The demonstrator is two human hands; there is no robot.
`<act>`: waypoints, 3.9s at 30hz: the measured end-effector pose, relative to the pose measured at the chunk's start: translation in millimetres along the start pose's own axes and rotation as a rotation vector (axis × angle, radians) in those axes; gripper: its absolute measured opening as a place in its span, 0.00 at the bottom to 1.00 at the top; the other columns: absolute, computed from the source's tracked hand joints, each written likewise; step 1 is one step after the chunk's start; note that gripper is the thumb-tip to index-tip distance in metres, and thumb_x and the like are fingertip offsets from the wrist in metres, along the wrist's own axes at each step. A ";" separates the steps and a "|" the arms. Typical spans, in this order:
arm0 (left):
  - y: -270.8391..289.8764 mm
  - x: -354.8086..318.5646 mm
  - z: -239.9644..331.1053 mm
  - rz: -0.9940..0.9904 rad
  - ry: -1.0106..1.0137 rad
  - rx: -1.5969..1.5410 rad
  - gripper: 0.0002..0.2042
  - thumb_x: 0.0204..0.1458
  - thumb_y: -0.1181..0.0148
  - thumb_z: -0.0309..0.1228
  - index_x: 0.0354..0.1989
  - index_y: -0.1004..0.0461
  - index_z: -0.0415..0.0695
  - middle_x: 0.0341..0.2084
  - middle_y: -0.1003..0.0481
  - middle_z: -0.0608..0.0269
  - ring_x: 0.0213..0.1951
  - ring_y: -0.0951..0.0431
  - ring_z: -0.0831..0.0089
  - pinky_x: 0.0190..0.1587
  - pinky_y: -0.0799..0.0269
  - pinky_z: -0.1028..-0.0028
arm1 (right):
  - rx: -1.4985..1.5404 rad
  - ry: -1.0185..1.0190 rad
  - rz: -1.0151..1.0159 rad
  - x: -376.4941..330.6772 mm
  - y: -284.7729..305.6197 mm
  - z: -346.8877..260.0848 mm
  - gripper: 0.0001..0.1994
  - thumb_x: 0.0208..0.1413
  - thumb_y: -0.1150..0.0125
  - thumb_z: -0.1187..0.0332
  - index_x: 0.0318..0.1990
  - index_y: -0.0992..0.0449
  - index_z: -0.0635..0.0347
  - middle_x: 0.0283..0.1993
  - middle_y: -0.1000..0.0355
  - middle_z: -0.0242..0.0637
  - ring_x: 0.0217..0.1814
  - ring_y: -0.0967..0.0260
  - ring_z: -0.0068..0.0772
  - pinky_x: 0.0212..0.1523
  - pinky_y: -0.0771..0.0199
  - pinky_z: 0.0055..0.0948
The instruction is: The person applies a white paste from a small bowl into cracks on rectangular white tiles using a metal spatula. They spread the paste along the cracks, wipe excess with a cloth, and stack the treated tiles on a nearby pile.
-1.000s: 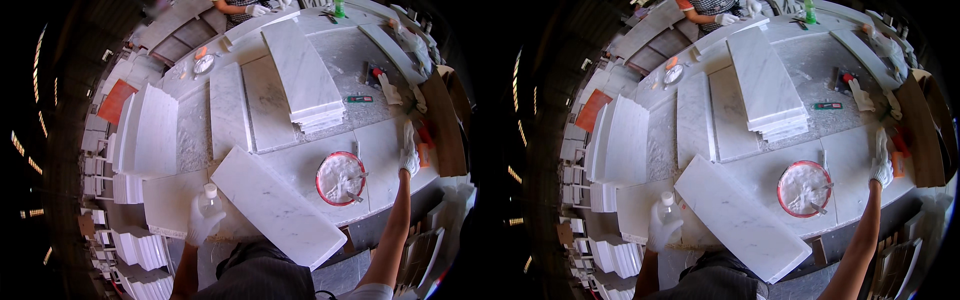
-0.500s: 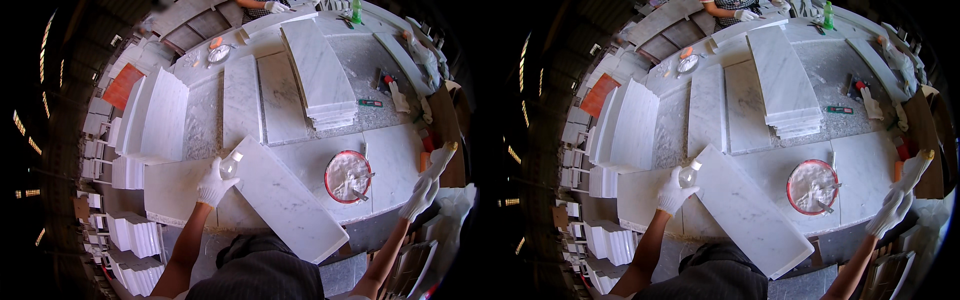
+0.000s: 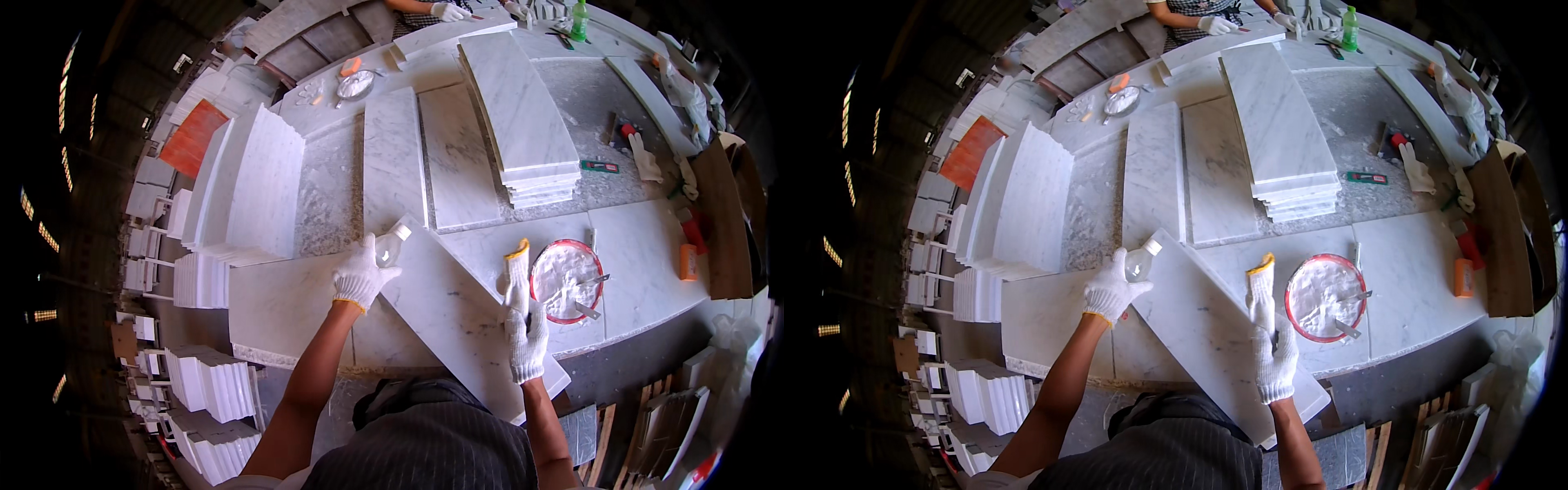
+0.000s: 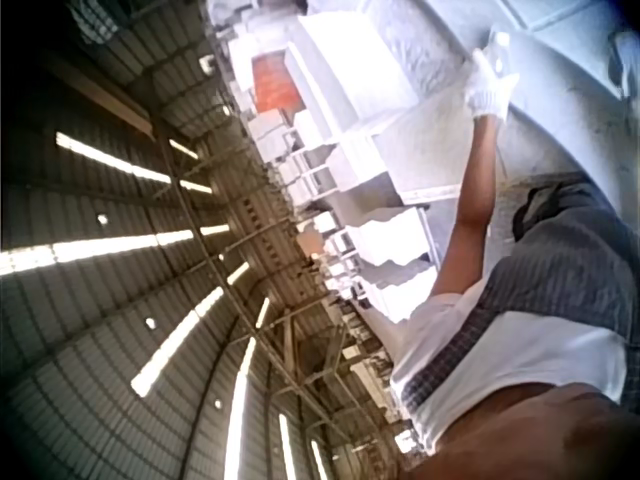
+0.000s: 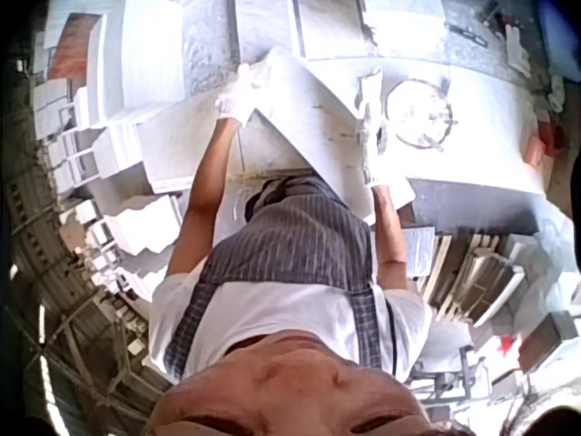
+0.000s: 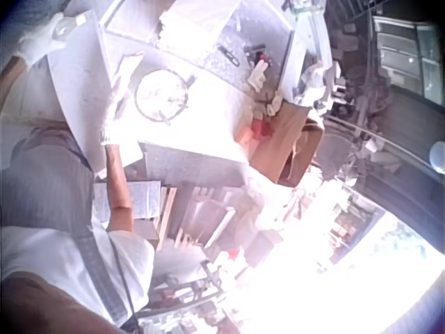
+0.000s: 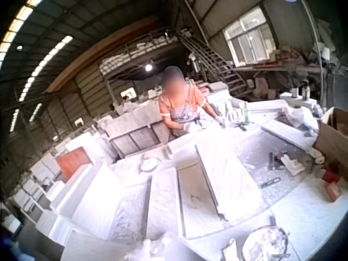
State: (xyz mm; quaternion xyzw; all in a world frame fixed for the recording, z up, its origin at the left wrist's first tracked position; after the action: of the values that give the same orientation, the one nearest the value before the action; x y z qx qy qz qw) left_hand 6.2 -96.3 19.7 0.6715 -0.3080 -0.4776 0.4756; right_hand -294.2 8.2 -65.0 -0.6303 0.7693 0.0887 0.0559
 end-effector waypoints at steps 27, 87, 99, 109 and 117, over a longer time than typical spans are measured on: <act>-32.0 -31.5 -129.1 0.633 0.121 -0.983 0.40 0.41 0.23 0.40 0.61 0.38 0.39 0.50 0.28 0.53 0.52 0.28 0.63 0.55 0.31 0.64 | 0.009 0.117 -0.026 3.0 -4.5 32.3 0.11 0.60 0.40 0.74 0.49 0.29 0.63 0.34 0.29 0.28 0.32 0.34 0.20 0.36 0.31 0.24; -128.2 -78.0 -231.5 0.745 0.155 -1.153 0.25 0.59 0.43 0.25 0.63 0.41 0.33 0.59 0.37 0.47 0.61 0.35 0.56 0.64 0.40 0.61 | -1.159 0.482 -0.214 85.4 -197.0 -71.1 0.27 0.57 0.52 0.71 0.64 0.35 0.28 0.43 0.28 0.52 0.40 0.25 0.56 0.39 0.23 0.53; -146.4 -100.5 -190.8 0.540 -0.109 -1.155 0.17 0.59 0.44 0.24 0.56 0.34 0.37 0.52 0.33 0.53 0.54 0.30 0.64 0.58 0.34 0.66 | -0.572 0.612 0.050 70.8 36.9 -55.7 0.21 0.55 0.49 0.80 0.57 0.25 0.59 0.46 0.23 0.48 0.46 0.24 0.45 0.48 0.25 0.38; -111.6 -102.0 -117.3 0.523 -0.374 -1.197 0.13 0.57 0.40 0.24 0.51 0.28 0.37 0.45 0.26 0.52 0.47 0.23 0.60 0.51 0.27 0.67 | -0.512 0.433 0.617 106.8 226.8 -51.7 0.28 0.60 0.49 0.76 0.70 0.41 0.60 0.61 0.31 0.43 0.61 0.34 0.35 0.64 0.39 0.31; -117.5 -109.5 -95.4 0.455 -0.409 -1.026 0.13 0.56 0.38 0.28 0.49 0.26 0.38 0.42 0.23 0.48 0.45 0.22 0.53 0.49 0.25 0.65 | -0.924 0.165 0.576 102.5 258.0 7.8 0.35 0.63 0.44 0.53 0.74 0.49 0.52 0.73 0.47 0.52 0.71 0.42 0.51 0.68 0.40 0.42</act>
State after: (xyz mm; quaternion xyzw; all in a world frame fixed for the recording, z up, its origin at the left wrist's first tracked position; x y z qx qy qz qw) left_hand 51.8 73.7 -43.1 0.1677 -0.2593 -0.5712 0.7605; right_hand -567.6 -39.6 -75.8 -0.3580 0.7935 0.3794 -0.3136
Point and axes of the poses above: each hand's wrist, its own x-axis towards the middle knuckle, its own y-axis out of the back of the hand, z = x × y, the point moved 1 cm from there along x, towards the middle knuckle
